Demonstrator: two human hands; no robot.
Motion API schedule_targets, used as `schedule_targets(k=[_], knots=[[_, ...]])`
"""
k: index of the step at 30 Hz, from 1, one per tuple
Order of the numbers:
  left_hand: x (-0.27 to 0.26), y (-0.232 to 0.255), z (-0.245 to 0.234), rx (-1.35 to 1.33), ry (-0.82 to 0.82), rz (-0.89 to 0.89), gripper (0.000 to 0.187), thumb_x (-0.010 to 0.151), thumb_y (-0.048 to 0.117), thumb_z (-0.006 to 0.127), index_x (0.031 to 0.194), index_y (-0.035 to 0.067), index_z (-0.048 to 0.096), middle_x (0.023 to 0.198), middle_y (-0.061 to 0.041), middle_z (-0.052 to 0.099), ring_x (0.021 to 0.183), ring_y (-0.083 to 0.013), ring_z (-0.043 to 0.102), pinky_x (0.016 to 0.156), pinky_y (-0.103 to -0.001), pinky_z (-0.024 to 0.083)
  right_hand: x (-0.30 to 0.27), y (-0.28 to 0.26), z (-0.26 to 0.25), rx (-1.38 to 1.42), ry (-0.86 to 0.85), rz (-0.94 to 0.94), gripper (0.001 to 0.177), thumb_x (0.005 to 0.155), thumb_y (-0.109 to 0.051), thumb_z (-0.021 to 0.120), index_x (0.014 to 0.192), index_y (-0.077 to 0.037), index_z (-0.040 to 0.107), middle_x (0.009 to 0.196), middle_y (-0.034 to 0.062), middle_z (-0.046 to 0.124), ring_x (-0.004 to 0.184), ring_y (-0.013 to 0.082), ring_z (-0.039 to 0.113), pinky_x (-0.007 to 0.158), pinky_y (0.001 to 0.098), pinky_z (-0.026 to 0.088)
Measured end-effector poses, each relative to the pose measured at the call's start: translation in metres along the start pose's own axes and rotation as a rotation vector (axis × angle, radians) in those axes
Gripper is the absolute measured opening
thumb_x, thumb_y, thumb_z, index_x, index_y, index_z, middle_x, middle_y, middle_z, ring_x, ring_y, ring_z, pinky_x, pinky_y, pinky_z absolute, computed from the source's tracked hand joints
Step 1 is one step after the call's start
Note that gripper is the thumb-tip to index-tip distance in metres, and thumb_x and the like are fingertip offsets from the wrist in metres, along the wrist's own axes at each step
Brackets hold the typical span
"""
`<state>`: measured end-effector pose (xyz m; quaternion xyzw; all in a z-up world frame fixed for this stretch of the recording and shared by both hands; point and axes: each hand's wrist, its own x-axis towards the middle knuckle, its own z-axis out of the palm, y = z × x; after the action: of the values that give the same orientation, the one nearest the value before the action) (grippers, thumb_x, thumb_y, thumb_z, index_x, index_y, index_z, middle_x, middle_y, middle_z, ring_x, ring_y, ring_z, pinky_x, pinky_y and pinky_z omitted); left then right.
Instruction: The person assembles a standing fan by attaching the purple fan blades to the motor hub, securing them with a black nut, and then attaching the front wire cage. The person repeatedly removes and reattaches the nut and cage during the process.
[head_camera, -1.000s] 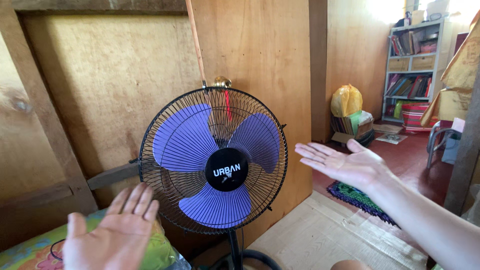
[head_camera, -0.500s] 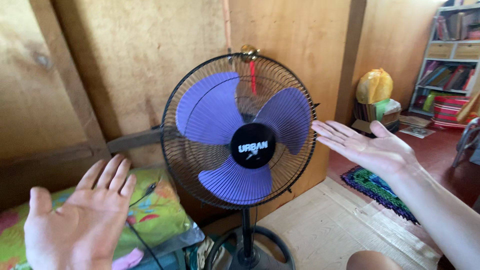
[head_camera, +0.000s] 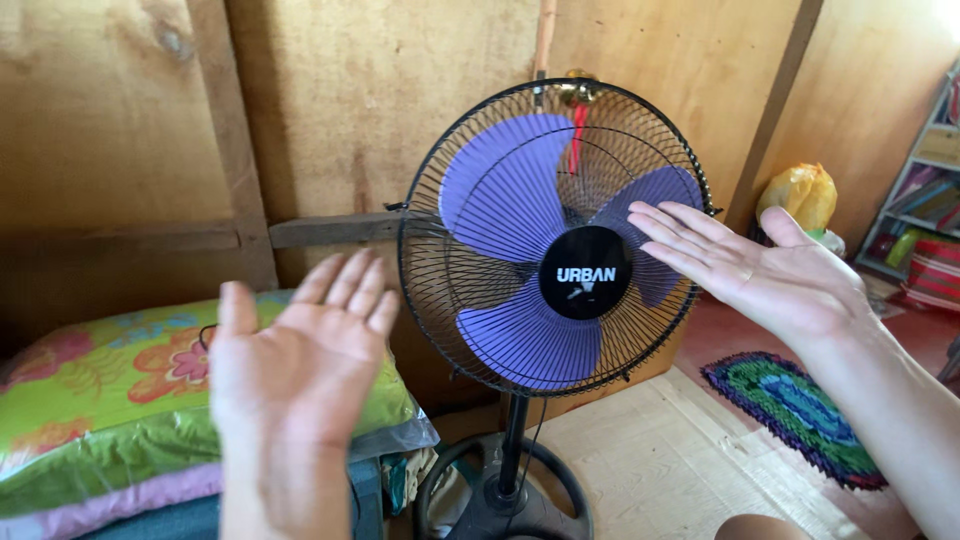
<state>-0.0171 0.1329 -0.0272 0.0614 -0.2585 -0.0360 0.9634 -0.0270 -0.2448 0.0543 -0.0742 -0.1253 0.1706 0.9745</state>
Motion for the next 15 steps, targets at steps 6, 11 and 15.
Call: schedule_targets(k=[6, 11, 15], knots=[[0.000, -0.039, 0.017, -0.152, 0.053, -0.076, 0.100, 0.095, 0.068, 0.027, 0.154, -0.010, 0.006, 0.168, -0.032, 0.014, 0.152, -0.0408, 0.013, 0.120, -0.051, 0.013, 0.005, 0.034, 0.008, 0.050, 0.019, 0.061, 0.097, 0.094, -0.068, 0.022, 0.162, 0.001, 0.009, 0.170, 0.0273, 0.009, 0.159, 0.0415, 0.010, 0.119, 0.0588, 0.011], [-0.001, -0.067, 0.033, -0.004, 0.189, -0.168, 0.079, 0.095, 0.063, 0.045, 0.137, -0.004, 0.043, 0.138, -0.024, 0.056, 0.126, -0.0327, 0.056, 0.098, -0.040, 0.046, 0.005, 0.024, -0.005, -0.425, 0.098, -0.032, 0.071, 0.101, -0.062, 0.044, 0.138, -0.002, 0.054, 0.127, 0.0155, 0.064, 0.112, 0.0272, 0.062, 0.109, 0.0493, 0.042], [0.004, -0.088, 0.040, 0.238, 0.201, -0.265, 0.042, 0.096, 0.055, 0.064, 0.094, 0.012, 0.065, 0.083, -0.001, 0.068, 0.065, -0.0131, 0.060, 0.051, -0.024, 0.043, -0.001, 0.011, -0.011, -0.508, -0.013, 0.229, 0.052, 0.105, -0.058, 0.054, 0.075, -0.017, 0.063, 0.052, -0.0100, 0.052, 0.043, 0.0051, 0.043, 0.052, 0.0204, 0.041]])
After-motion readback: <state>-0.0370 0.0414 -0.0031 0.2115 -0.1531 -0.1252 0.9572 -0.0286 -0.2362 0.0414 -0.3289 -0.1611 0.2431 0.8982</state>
